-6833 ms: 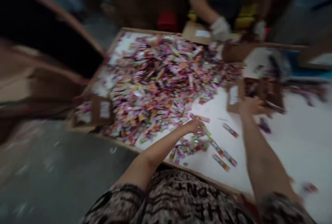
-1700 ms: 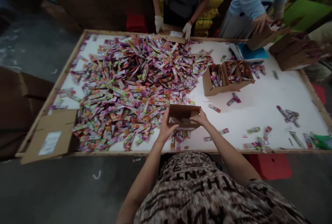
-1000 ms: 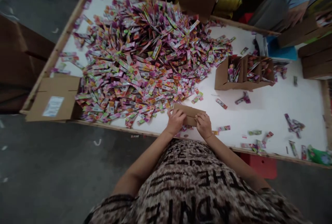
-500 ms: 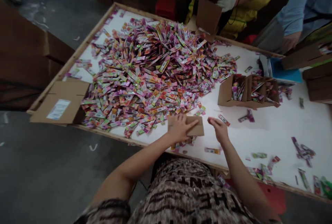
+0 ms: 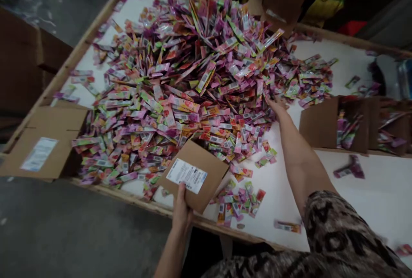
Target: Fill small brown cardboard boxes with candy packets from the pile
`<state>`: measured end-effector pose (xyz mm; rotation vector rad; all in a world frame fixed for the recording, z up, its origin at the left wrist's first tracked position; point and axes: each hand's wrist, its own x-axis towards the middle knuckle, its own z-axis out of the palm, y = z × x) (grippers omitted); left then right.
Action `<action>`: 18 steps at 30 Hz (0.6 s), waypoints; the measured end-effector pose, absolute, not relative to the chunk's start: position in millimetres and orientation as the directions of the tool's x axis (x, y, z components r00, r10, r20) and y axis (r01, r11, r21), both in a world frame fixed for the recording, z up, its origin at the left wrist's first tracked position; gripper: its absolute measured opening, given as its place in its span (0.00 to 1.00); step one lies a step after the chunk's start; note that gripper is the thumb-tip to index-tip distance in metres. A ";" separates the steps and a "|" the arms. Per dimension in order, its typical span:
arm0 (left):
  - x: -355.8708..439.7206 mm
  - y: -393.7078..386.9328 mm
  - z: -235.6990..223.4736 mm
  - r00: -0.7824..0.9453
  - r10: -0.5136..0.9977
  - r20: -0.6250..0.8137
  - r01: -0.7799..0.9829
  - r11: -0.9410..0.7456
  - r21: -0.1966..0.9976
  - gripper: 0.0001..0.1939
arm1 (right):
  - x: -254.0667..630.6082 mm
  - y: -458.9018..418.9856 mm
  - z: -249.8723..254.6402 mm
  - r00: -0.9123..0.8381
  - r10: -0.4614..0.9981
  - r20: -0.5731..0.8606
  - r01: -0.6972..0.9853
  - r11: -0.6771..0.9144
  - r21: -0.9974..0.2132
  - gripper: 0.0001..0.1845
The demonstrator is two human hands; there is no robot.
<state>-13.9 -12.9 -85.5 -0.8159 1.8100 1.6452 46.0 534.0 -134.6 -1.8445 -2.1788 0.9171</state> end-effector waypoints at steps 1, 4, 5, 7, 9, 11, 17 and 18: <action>-17.1 2.2 -88.0 -0.674 -0.054 -0.737 -0.739 0.046 0.672 0.25 | 30.6 516.2 -139.3 -0.247 0.923 -0.294 0.847 0.059 -0.528 0.42; -28.0 34.4 -91.1 -0.691 0.044 -0.722 -0.721 0.029 0.692 0.28 | -0.3 432.4 -146.2 -0.400 0.860 -0.318 0.774 0.131 -0.620 0.37; -31.4 39.0 -91.1 -0.687 0.089 -0.721 -0.722 0.028 0.691 0.28 | -4.3 402.6 -145.9 -0.466 0.821 -0.331 0.723 0.137 -0.677 0.34; -35.7 37.6 -90.9 -0.663 0.150 -0.734 -0.740 0.020 0.672 0.27 | -2.7 351.4 -141.8 -0.557 0.736 -0.384 0.624 0.065 -0.779 0.29; -34.9 24.0 -91.5 -0.639 0.175 -0.749 -0.760 0.005 0.649 0.27 | 8.2 316.1 -131.9 -0.591 0.677 -0.439 0.554 -0.055 -0.831 0.27; -28.3 4.7 -93.9 -0.616 0.192 -0.764 -0.778 -0.001 0.628 0.29 | 22.9 295.2 -113.7 -0.608 0.657 -0.446 0.514 -0.103 -0.852 0.25; -7.7 0.6 -108.8 -0.493 0.472 -0.731 -0.820 0.028 0.571 0.37 | 58.8 273.5 -5.3 -0.752 0.654 -0.084 0.395 0.345 -0.851 0.24; -8.6 10.5 -109.7 -0.467 0.556 -0.688 -0.807 0.051 0.588 0.38 | 62.5 270.1 13.9 -0.783 0.621 -0.020 0.381 0.454 -0.805 0.24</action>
